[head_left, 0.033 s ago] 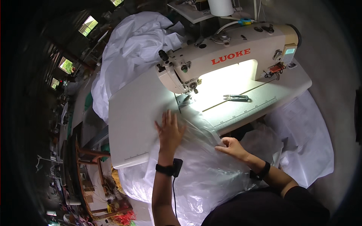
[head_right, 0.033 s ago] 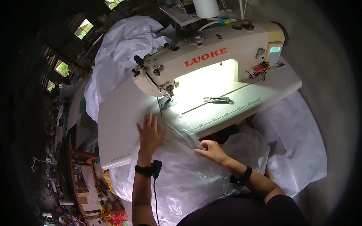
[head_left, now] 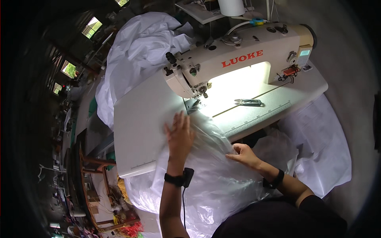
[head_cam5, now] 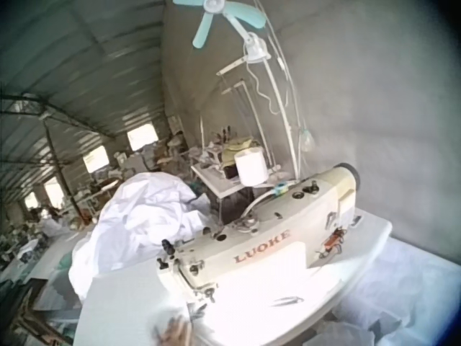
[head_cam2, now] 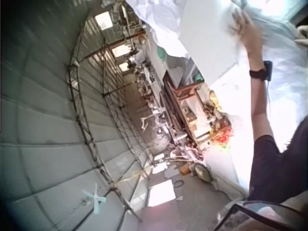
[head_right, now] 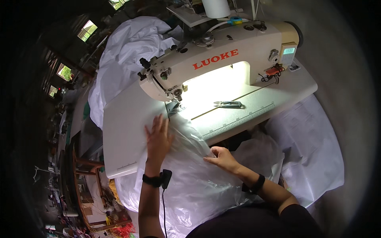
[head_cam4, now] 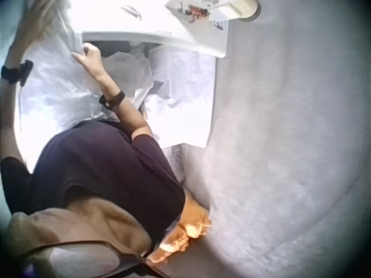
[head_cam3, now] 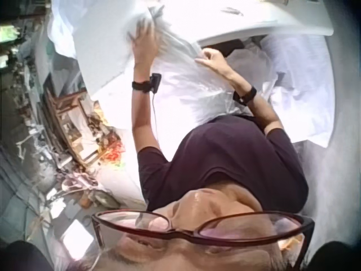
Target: Sewing together large sheets of white plastic or woven material using an industrial sewing machine.
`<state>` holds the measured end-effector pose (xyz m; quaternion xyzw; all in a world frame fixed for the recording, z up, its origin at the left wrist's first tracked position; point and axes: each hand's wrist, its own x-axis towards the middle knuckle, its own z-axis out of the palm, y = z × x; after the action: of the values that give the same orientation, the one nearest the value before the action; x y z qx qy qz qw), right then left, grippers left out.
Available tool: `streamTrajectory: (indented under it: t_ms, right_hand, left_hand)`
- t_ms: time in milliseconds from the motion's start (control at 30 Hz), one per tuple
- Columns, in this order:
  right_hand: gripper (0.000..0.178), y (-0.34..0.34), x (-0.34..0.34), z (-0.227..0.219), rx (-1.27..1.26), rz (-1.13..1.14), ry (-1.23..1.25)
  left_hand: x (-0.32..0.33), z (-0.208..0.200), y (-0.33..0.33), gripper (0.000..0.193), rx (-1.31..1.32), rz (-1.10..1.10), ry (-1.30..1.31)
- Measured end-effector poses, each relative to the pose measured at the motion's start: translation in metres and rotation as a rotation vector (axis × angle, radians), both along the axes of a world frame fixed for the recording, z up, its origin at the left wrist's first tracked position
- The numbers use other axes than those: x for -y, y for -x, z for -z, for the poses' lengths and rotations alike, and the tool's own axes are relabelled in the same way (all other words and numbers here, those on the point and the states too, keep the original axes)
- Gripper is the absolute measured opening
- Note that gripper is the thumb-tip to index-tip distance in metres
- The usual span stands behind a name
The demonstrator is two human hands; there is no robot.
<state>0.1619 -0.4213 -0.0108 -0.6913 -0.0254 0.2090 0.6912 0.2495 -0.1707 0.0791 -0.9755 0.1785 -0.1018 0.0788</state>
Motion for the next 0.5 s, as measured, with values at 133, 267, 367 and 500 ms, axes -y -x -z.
streamTrajectory:
  t_ms: [133,267,367,500]
  right_hand:
    - [0.025,0.0,-0.001,-0.008,-0.025,0.024,-0.143]
    - [0.034,0.002,-0.006,-0.012,0.075,0.085,-0.192]
    - [0.039,0.006,-0.008,-0.013,0.247,0.129,-0.198]
    - [0.042,0.012,-0.007,-0.022,0.159,0.126,-0.14]
  left_hand:
    - [0.009,0.004,0.002,0.052,-0.129,0.302,0.305]
    - [0.01,0.005,-0.003,0.047,-0.082,0.254,0.311]
    - [0.013,-0.003,-0.016,0.041,-0.061,0.239,0.351]
    - [0.031,-0.013,-0.04,0.03,-0.122,0.088,0.13]
